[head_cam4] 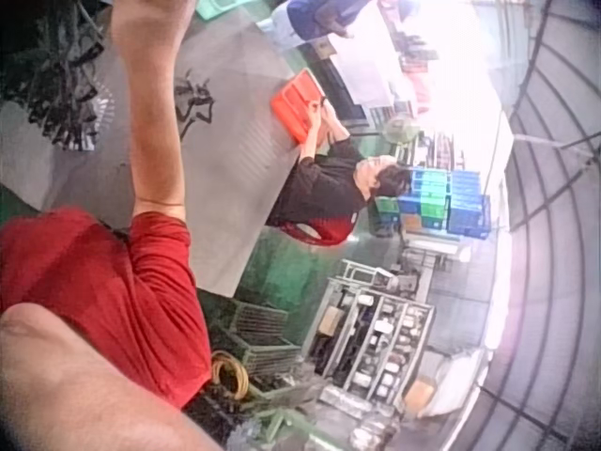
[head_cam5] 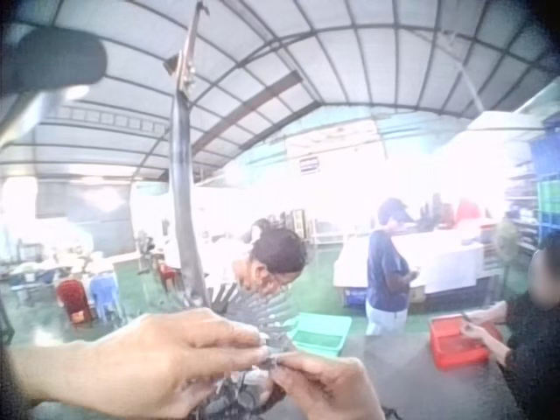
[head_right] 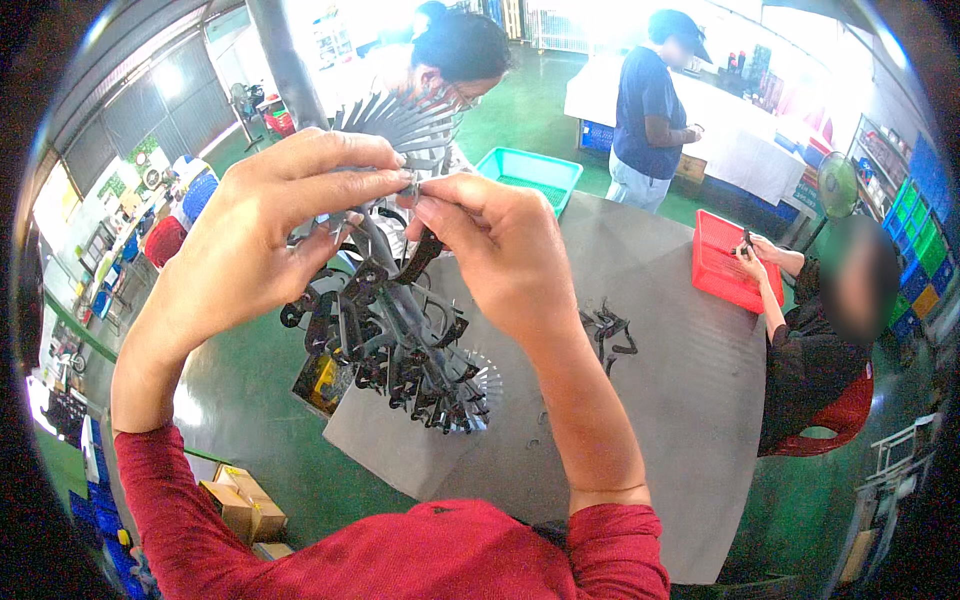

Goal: The person attaches black plastic hooks onto a metal pole rack by hand. They pick up the hooks from a table and snap them into place on the rack structure, then move to a different rack and repeat the process.

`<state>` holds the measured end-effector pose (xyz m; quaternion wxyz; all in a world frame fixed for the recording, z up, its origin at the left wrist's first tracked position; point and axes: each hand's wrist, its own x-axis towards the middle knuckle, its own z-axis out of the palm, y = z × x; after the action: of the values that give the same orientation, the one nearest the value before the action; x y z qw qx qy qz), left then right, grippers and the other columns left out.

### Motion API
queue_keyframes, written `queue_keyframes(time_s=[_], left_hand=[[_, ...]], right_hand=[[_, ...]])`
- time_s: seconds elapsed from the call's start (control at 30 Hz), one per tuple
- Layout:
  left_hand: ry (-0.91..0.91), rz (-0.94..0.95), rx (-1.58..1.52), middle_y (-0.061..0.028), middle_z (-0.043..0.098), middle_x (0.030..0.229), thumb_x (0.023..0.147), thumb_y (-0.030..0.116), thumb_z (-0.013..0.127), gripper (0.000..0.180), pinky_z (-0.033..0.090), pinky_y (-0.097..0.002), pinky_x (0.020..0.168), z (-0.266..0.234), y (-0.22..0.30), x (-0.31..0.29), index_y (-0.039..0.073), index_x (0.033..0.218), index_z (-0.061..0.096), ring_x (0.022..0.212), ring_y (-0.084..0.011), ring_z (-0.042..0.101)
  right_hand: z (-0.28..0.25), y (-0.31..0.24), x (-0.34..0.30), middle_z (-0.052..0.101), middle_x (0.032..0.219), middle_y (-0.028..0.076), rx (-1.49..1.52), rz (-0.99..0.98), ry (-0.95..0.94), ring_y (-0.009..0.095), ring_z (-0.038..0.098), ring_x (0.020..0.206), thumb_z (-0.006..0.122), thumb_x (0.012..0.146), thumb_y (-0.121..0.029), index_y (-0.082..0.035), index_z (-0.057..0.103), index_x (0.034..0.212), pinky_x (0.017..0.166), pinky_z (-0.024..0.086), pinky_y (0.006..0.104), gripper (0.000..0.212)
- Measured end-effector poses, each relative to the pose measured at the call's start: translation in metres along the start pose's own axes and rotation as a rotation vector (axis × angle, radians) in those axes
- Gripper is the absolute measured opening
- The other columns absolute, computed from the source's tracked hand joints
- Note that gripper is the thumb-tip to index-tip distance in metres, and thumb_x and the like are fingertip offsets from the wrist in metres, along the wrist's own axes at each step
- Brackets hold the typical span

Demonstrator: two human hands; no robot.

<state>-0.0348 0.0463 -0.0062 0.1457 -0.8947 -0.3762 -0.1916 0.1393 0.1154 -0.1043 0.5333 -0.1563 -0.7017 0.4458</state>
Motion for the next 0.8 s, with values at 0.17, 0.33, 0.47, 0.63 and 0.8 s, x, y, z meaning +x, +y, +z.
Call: queue_keyframes(time_s=[0.17, 0.33, 0.47, 0.63, 0.8], left_hand=[[-0.043, 0.015, 0.066, -0.0127, 0.062, 0.108, 0.063, -0.012, 0.059, 0.051, 0.049, -0.0366, 0.084, 0.002, 0.001, 0.002, 0.005, 0.111, 0.062, 0.099, -0.0304, 0.060], [-0.052, 0.017, 0.105, -0.0135, 0.062, 0.107, 0.062, -0.012, 0.058, 0.052, 0.050, -0.0357, 0.081, 0.002, 0.008, 0.004, 0.005, 0.111, 0.062, 0.096, -0.0307, 0.061], [-0.037, 0.034, 0.102, -0.0138, 0.062, 0.107, 0.062, -0.012, 0.058, 0.052, 0.049, -0.0360, 0.081, 0.004, 0.010, 0.008, 0.005, 0.111, 0.063, 0.097, -0.0311, 0.061], [-0.007, 0.056, 0.129, -0.0141, 0.062, 0.109, 0.064, -0.013, 0.058, 0.053, 0.049, -0.0351, 0.082, 0.003, 0.013, 0.016, 0.007, 0.113, 0.063, 0.098, -0.0316, 0.060], [-0.024, -0.019, 0.242, -0.0144, 0.062, 0.114, 0.069, -0.011, 0.056, 0.051, 0.047, -0.0349, 0.088, 0.018, 0.009, 0.030, 0.009, 0.116, 0.062, 0.103, -0.0318, 0.060]], right_hand=[[0.003, 0.003, -0.002, 0.066, 0.077, 0.005, 0.083, -0.003, 0.100, 0.007, 0.056, 0.070, 0.057, 0.087, -0.004, 0.006, 0.065, 0.095, 0.063, 0.044, 0.0220, 0.015], [0.004, 0.005, -0.005, 0.063, 0.078, 0.010, 0.022, -0.097, 0.133, 0.015, 0.061, 0.068, 0.054, 0.090, -0.004, 0.007, 0.063, 0.095, 0.062, 0.052, 0.0266, 0.015], [0.005, 0.000, -0.009, 0.064, 0.072, 0.003, 0.121, -0.108, 0.225, 0.008, 0.058, 0.068, 0.057, 0.087, -0.004, 0.005, 0.066, 0.090, 0.063, 0.045, 0.0214, 0.013], [-0.029, 0.002, -0.017, 0.061, 0.073, 0.007, 0.074, -0.078, 0.303, 0.013, 0.059, 0.065, 0.056, 0.090, -0.010, 0.005, 0.064, 0.091, 0.061, 0.049, 0.0242, 0.017], [-0.090, 0.033, -0.014, 0.064, 0.077, 0.002, -0.239, 0.126, 0.424, 0.008, 0.059, 0.070, 0.057, 0.090, -0.016, -0.002, 0.068, 0.093, 0.062, 0.048, 0.0209, 0.018]])
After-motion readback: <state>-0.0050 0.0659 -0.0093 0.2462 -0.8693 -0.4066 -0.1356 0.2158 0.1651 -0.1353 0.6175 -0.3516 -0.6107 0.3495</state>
